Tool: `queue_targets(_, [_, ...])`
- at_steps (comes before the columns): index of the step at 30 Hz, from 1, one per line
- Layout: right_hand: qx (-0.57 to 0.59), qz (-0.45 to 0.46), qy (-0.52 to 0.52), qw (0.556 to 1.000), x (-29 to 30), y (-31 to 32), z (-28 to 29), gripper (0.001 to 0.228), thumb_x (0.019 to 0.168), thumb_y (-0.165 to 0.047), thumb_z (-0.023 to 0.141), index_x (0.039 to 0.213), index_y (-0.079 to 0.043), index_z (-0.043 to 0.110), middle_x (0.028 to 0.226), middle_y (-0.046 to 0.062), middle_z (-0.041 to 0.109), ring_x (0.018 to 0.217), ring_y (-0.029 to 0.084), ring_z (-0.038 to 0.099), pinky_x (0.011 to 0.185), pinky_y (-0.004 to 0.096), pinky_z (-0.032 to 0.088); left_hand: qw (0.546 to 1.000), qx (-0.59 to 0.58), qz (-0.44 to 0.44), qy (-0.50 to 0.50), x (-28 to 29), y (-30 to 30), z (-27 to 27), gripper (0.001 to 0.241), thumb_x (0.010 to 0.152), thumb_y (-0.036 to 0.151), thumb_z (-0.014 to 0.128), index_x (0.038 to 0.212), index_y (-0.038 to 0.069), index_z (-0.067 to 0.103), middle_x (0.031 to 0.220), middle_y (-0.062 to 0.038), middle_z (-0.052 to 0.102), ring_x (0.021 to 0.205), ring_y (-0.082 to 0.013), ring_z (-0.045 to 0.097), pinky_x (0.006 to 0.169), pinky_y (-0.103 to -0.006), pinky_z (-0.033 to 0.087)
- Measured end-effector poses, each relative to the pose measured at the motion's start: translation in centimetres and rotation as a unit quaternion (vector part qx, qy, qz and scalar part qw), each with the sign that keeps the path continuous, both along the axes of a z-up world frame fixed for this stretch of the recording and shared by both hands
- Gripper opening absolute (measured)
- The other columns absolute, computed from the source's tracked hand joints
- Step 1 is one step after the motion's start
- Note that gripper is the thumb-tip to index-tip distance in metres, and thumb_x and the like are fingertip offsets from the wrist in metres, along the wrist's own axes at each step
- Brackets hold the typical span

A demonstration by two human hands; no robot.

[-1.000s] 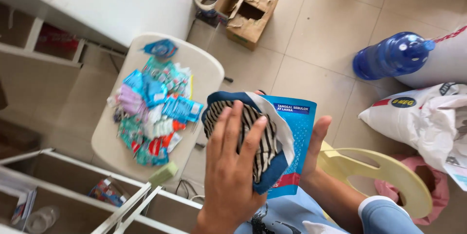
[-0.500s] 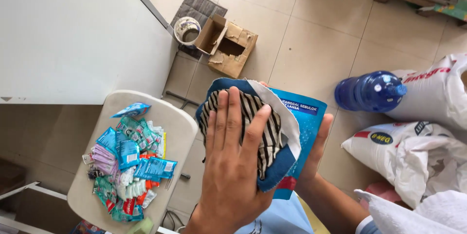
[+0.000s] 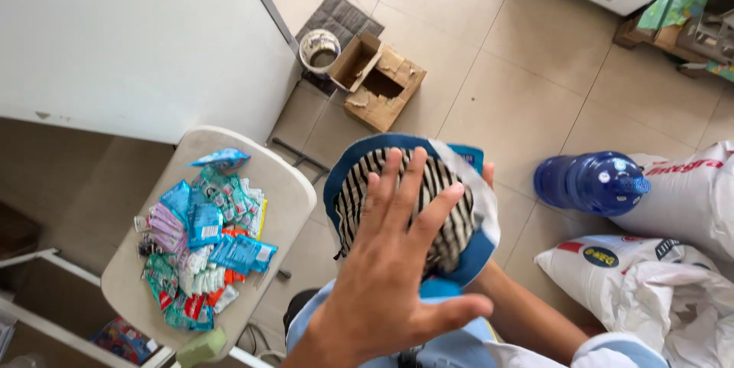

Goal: Wiping down various grocery products with a cloth and placing them onto metal shelves.

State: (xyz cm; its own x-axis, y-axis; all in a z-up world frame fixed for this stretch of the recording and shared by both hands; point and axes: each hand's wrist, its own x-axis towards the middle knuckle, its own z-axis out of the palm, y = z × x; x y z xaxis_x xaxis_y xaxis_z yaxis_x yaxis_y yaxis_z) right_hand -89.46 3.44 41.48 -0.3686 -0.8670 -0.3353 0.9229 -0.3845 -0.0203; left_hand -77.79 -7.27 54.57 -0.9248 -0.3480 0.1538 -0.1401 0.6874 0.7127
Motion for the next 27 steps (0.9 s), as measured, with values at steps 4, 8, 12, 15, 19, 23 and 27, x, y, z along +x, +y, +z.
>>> queue_targets(4, [-0.007, -0.001, 0.005, 1.000, -0.6, 0.3, -1.5, 0.090, 0.094, -0.079, 0.042, 0.148, -0.008, 0.051, 0.148, 0.016, 0.057, 0.132, 0.035, 0.057, 0.113, 0.051, 0.044, 0.972, 0.063, 0.117, 0.194, 6.4, -1.8, -3.8, 0.072, 0.102, 0.065, 0.049, 0.144, 0.007, 0.054, 0.154, -0.023, 0.046, 0.146, -0.0371, 0.042, 0.125, -0.0506, 0.032])
queue_targets(8, [-0.018, 0.005, 0.007, 1.000, -0.9, 0.6, -2.2, 0.089, 0.096, -0.078, 0.043, 0.147, -0.007, 0.052, 0.147, 0.017, 0.058, 0.130, 0.035, 0.058, 0.113, 0.051, 0.045, 0.927, 0.142, 0.348, -0.019, 14.3, -4.9, -12.2, 0.051, 0.104, 0.047, 0.048, 0.109, -0.001, 0.063, 0.106, -0.018, 0.070, 0.098, -0.0312, 0.068, 0.089, -0.0422, 0.053])
queue_targets(12, [-0.034, 0.008, 0.015, 0.999, -1.6, 0.8, -3.1, 0.087, 0.097, -0.077, 0.044, 0.147, -0.006, 0.053, 0.146, 0.017, 0.059, 0.129, 0.035, 0.059, 0.112, 0.052, 0.046, 0.803, 0.142, 0.306, -0.491, 27.5, 0.2, -31.8, 0.043, 0.099, 0.051, 0.057, 0.097, 0.011, 0.071, 0.102, -0.017, 0.073, 0.102, -0.0376, 0.069, 0.088, -0.0473, 0.053])
queue_targets(15, [-0.034, 0.006, 0.005, 0.999, -1.0, 2.0, -3.6, 0.086, 0.098, -0.076, 0.045, 0.146, -0.005, 0.054, 0.145, 0.018, 0.060, 0.128, 0.036, 0.059, 0.112, 0.052, 0.046, 0.832, 0.085, 0.362, -0.412, 33.6, 4.6, -38.4, 0.042, 0.086, 0.046, 0.071, 0.106, 0.009, 0.064, 0.100, -0.023, 0.068, 0.094, -0.0460, 0.064, 0.079, -0.0536, 0.051])
queue_targets(19, [-0.053, 0.003, 0.013, 0.998, -1.6, 1.5, -3.8, 0.085, 0.100, -0.075, 0.046, 0.146, -0.004, 0.055, 0.144, 0.018, 0.061, 0.127, 0.036, 0.060, 0.112, 0.052, 0.047, 0.829, 0.154, 0.384, -0.377, 35.9, 3.9, -41.6, 0.034, 0.091, 0.041, 0.068, 0.097, 0.008, 0.067, 0.092, -0.017, 0.075, 0.093, -0.0396, 0.071, 0.082, -0.0478, 0.055])
queue_targets(23, [-0.071, 0.002, 0.017, 0.997, -2.1, 0.6, -3.9, 0.083, 0.102, -0.074, 0.047, 0.145, -0.004, 0.056, 0.143, 0.019, 0.062, 0.126, 0.036, 0.061, 0.111, 0.052, 0.048, 0.846, 0.330, 0.242, -0.341, 40.2, 2.6, -45.3, 0.027, 0.090, 0.035, 0.070, 0.095, 0.008, 0.070, 0.082, -0.018, 0.073, 0.085, -0.0404, 0.069, 0.079, -0.0455, 0.057])
queue_targets(27, [-0.070, -0.010, 0.011, 0.997, -1.2, 1.3, -4.8, 0.082, 0.103, -0.073, 0.048, 0.144, -0.003, 0.057, 0.142, 0.019, 0.062, 0.125, 0.037, 0.062, 0.111, 0.052, 0.048, 0.838, 0.210, 0.306, -0.401, 32.1, 0.8, -32.9, 0.025, 0.088, 0.034, 0.073, 0.091, 0.009, 0.070, 0.079, -0.009, 0.074, 0.082, -0.0289, 0.071, 0.077, -0.0408, 0.055])
